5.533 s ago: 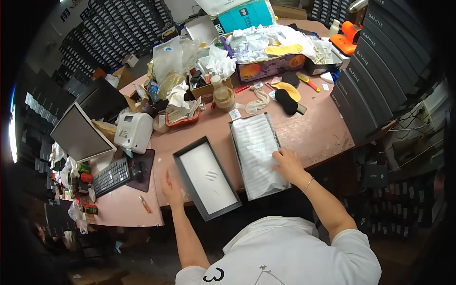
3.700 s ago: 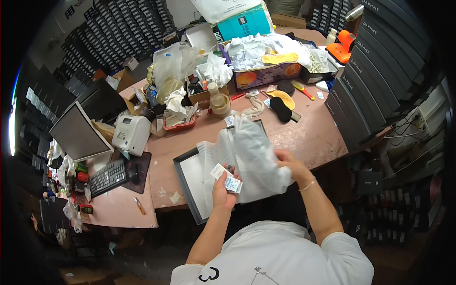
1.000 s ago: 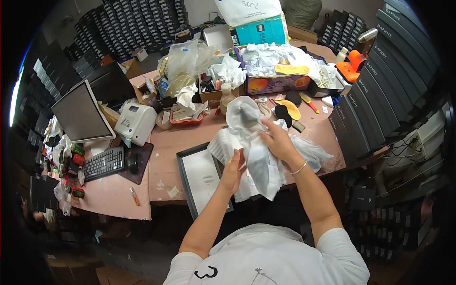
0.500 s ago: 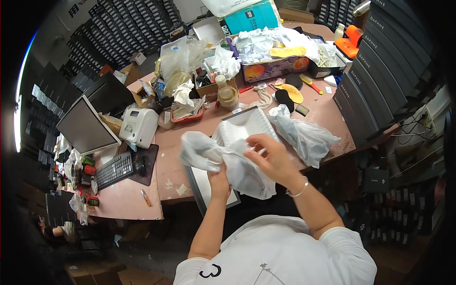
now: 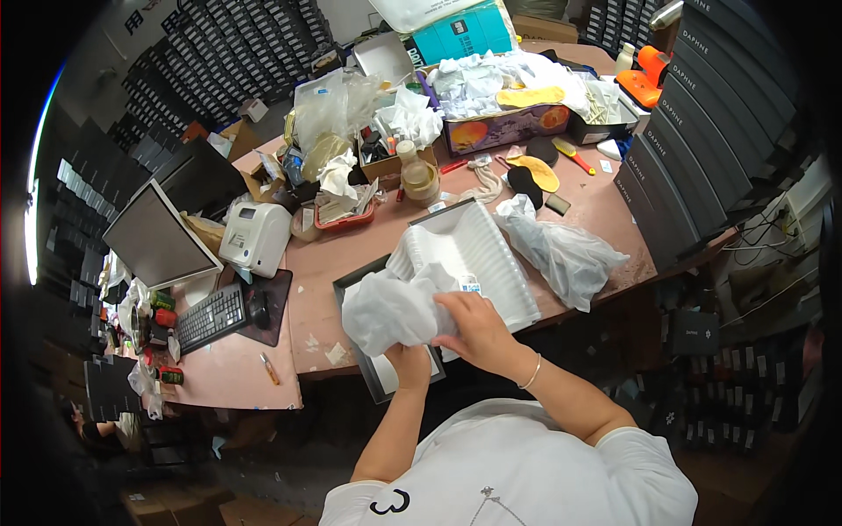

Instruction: Inspecting and packaging pairs of high-heeled shoes into boxes with protective tissue paper.

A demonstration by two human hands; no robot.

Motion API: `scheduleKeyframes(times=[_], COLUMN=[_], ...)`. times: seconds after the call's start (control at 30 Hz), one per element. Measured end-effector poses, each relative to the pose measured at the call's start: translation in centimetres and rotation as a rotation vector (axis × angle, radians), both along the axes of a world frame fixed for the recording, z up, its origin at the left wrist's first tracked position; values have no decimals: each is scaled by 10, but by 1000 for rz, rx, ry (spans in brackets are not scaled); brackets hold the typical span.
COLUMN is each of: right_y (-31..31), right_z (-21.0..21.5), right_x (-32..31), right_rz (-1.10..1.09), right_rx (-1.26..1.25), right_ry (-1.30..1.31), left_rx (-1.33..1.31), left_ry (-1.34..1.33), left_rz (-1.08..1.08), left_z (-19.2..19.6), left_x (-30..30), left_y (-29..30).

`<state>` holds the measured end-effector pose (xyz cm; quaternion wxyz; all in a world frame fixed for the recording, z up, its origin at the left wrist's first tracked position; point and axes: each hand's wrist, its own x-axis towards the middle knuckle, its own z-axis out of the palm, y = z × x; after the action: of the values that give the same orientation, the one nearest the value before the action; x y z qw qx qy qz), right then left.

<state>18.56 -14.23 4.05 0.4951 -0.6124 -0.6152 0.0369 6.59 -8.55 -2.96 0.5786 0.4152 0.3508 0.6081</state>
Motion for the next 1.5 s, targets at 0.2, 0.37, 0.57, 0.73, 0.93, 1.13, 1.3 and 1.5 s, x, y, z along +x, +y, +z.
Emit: scheduleKeyframes(times=[0.2,0.37,0.57,0.73,0.93,1.13,1.3,1.5], right_y=[-2,3,-30,-16,-20,-30,-35,-52], right_z=[-3,25,43,12,-25,-6,4,-17], right_x=[-3,-45,14,25,12,60,77,107], right_rz=[84,429,91,198,316,353,390,365], right_rx=[-123,-95,-89,-459,-395,-365,-580,-546], right_ry=[216,402,166,353,840,923,737,908], left_rx=[40,-41,-312,-276,-338,-248,-104,51], left_ry=[316,207,-412,-143,-127,-535,-355,-321], left_rz=[22,-123,-248,-179,-208,-581,-690,-273], left_z=[2,8,14,35,35,73,6,133], left_x=[-5,-8,-36,-12,-8,-11,2,11], left_y=[-4,3,41,7,-2,22,99,129])
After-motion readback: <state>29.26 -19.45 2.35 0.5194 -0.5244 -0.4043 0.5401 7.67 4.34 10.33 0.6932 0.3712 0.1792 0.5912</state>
